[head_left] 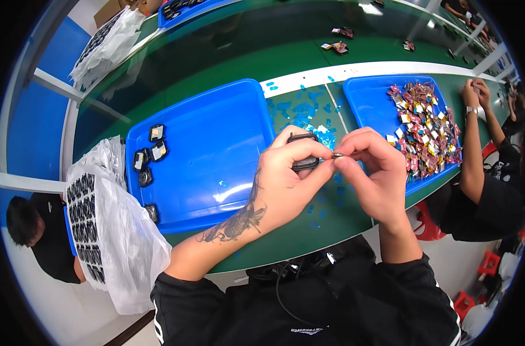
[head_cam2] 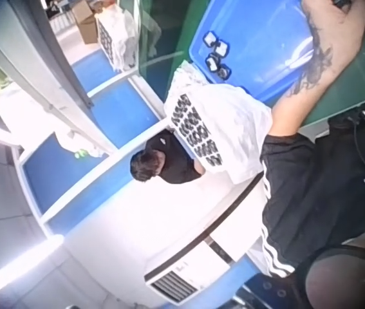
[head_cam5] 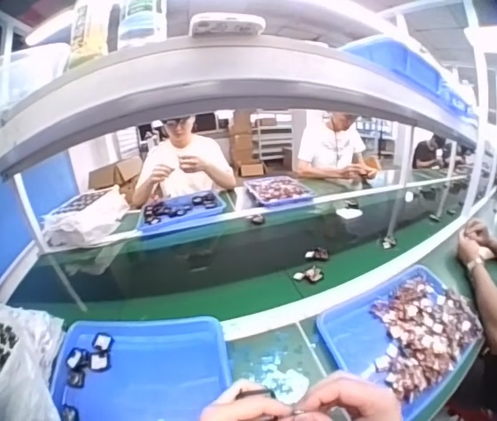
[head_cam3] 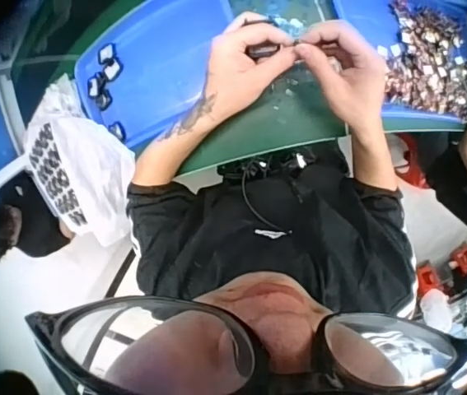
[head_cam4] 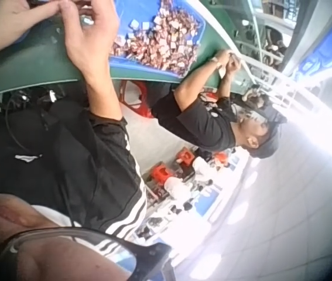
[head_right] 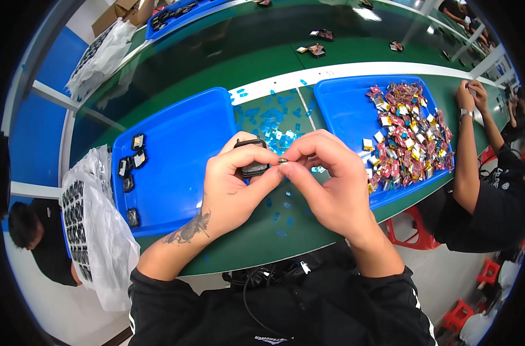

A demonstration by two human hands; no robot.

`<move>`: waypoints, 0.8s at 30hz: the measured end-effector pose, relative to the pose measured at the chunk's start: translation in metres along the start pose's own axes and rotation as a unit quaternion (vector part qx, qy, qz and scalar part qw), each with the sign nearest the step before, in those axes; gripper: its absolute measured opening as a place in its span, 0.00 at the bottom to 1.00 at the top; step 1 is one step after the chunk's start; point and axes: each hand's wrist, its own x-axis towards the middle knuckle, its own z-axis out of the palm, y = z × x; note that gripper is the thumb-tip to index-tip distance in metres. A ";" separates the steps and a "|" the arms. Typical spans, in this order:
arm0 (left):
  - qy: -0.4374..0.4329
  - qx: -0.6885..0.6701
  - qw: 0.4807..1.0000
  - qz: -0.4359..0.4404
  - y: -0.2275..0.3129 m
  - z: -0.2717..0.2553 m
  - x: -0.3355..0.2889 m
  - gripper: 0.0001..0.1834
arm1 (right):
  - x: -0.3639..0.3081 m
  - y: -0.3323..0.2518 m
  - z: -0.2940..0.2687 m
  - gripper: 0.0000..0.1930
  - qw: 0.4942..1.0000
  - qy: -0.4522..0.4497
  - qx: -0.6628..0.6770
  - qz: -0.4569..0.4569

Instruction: Assembling small electronic components by placing small colored parts into black plastic housings.

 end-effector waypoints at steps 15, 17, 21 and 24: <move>-0.105 -0.158 0.981 -0.050 0.008 -0.008 0.003 0.32 | 0.015 -0.021 0.010 0.08 0.985 0.016 -0.169 -0.030; -0.110 -0.156 0.981 -0.033 0.007 -0.008 0.004 0.31 | 0.014 -0.024 0.011 0.08 0.984 0.025 -0.175 -0.026; -0.089 -0.175 0.979 -0.050 0.004 -0.006 0.002 0.28 | 0.014 -0.025 0.009 0.07 0.983 0.026 -0.184 -0.001; -0.090 -0.193 0.976 -0.047 0.004 -0.005 0.003 0.27 | 0.015 -0.024 0.010 0.08 0.979 0.026 -0.199 -0.022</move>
